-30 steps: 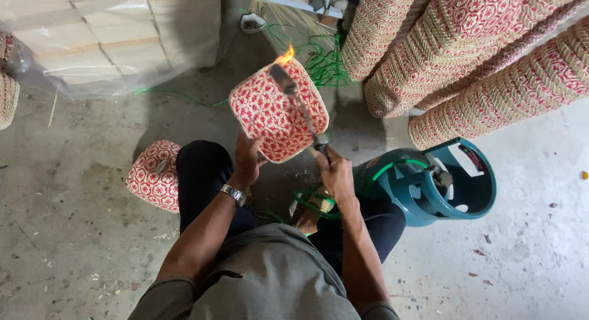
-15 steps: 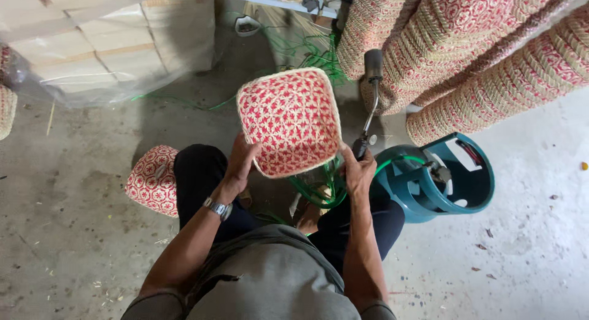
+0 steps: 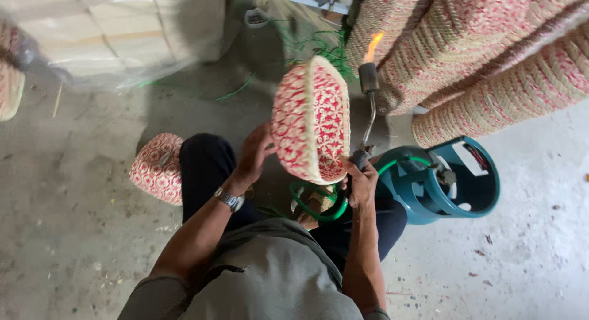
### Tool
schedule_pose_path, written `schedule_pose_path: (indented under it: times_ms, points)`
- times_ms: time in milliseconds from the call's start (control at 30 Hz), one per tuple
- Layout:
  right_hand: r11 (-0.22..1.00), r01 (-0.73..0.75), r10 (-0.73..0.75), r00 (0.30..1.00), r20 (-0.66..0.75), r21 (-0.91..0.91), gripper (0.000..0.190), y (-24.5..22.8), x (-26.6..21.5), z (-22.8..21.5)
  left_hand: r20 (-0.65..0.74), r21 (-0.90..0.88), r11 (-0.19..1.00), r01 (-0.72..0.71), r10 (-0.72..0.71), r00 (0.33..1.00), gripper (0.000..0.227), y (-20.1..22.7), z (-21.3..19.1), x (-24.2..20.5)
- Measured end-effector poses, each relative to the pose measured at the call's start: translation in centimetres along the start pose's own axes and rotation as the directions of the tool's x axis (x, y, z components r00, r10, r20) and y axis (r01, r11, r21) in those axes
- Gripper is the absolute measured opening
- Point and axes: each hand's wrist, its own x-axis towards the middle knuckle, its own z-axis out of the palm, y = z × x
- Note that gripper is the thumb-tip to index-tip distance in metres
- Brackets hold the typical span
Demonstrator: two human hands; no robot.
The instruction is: The person uses a handheld blowtorch to sear the surface of a small woven basket. They rotate the basket to apply the flame to all sides, including the interior and exterior, while sitting on the floor.
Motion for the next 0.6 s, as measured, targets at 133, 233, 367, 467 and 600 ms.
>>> schedule_pose_path:
  times_ms: [133, 233, 367, 467, 600]
  points:
    - [0.997, -0.002, -0.006, 0.995, 0.103, 0.073, 0.008, 1.7, 0.3, 0.0, -0.078, -0.328, 0.932, 0.156, -0.192, 0.978, 0.048, 0.1, -0.3, 0.6]
    - [0.994, 0.023, -0.023, 1.0, 0.001, -0.105, 0.015, 2.7, 1.0, -0.1, -0.16, -0.752, 0.627, 0.204, -0.474, 0.866, 0.04, -0.1, -2.2, 3.0]
    - [0.987, 0.059, -0.059, 0.998, 0.005, -0.147, 0.014, 1.9, 1.6, -1.6, -0.471, -0.413, 0.911, 0.003, -0.216, 0.855, 0.037, -0.5, -10.8, 5.7]
    - [0.978, 0.145, -0.13, 0.986, 0.102, -0.149, 0.02, 1.5, 1.5, -2.2, -0.512, -0.005, 0.943, -0.333, 0.284, 0.811, 0.034, -0.5, -19.7, 6.5]
    - [0.959, 0.216, -0.192, 0.972, 0.137, -0.183, 0.027, 1.5, 0.7, -1.3, -0.52, 0.529, 0.837, 0.142, 0.187, 0.834, 0.019, -1.6, -28.5, 2.1]
